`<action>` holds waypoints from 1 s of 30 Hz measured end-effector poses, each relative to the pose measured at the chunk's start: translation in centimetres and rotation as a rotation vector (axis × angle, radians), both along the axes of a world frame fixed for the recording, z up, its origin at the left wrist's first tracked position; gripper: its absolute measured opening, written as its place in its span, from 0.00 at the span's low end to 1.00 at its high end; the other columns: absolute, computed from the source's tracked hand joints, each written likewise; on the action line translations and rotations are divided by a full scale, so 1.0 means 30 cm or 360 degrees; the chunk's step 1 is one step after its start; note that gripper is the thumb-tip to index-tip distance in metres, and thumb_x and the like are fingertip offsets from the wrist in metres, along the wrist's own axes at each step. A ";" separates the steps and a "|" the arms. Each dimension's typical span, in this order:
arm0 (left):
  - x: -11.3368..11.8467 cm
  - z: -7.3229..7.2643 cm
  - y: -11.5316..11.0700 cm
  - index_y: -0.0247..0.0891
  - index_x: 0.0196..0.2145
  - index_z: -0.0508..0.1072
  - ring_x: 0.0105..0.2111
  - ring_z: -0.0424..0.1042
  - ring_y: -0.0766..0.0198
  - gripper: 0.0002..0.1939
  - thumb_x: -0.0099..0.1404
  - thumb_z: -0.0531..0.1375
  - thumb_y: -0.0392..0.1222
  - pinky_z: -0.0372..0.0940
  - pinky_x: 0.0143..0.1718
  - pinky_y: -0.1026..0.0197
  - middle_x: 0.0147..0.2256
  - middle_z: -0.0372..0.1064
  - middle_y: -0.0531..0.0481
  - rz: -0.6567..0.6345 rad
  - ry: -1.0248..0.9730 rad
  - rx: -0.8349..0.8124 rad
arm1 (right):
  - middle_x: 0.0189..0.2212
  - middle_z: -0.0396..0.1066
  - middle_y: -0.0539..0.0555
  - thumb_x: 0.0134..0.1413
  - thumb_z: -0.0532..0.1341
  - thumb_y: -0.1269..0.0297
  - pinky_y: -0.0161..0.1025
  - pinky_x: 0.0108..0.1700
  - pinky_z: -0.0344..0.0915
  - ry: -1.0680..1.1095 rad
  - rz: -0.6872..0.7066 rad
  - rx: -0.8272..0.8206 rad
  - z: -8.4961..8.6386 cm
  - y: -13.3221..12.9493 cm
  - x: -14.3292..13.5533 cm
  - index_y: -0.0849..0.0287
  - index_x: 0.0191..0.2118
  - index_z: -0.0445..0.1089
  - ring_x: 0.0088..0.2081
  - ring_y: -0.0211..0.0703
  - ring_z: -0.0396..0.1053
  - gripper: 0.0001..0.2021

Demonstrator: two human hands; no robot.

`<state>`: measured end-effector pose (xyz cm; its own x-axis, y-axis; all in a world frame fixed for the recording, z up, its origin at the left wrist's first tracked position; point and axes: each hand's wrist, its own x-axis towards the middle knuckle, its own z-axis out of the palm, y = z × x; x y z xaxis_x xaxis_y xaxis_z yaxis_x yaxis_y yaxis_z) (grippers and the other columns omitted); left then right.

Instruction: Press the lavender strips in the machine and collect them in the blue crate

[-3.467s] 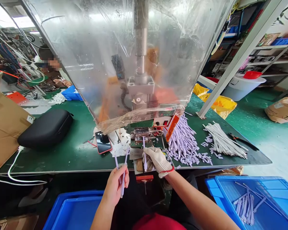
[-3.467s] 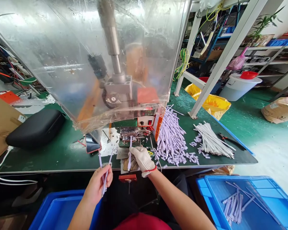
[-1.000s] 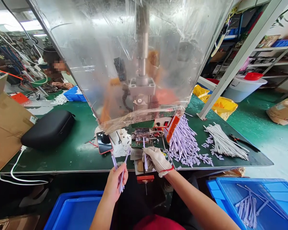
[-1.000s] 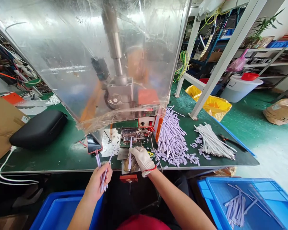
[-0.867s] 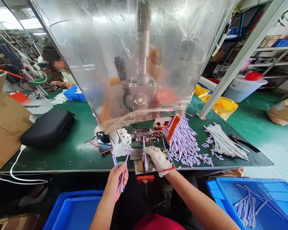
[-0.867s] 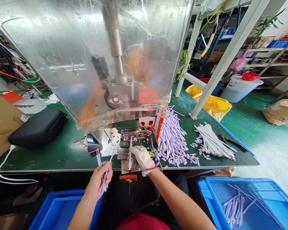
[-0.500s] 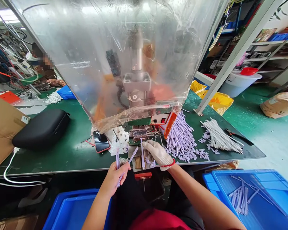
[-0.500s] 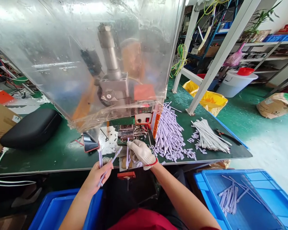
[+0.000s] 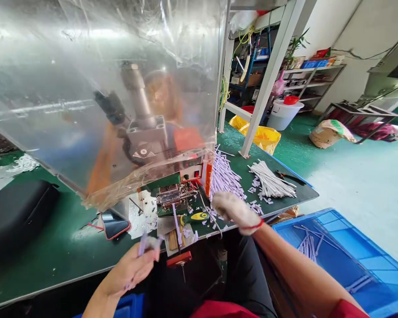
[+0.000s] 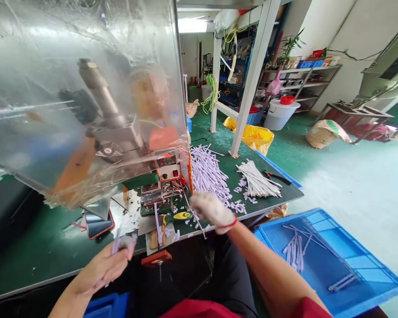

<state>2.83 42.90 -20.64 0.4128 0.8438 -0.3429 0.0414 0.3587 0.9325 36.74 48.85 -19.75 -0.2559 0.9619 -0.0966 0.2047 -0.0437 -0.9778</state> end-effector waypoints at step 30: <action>0.118 -0.066 0.052 0.38 0.24 0.65 0.11 0.40 0.79 0.25 0.52 0.70 0.60 0.38 0.12 0.72 0.12 0.43 0.66 0.0944 -0.0198 0.0187 | 0.21 0.70 0.52 0.58 0.60 0.50 0.35 0.24 0.63 0.0046 -0.0821 0.0496 0.007 0.189 0.190 0.59 0.36 0.69 0.22 0.39 0.67 0.16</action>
<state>6.38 44.46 -22.63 -0.1075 0.9711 -0.2129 -0.2453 0.1816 0.9523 42.46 54.52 -19.53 0.2531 0.9444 0.2097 0.2063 0.1590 -0.9655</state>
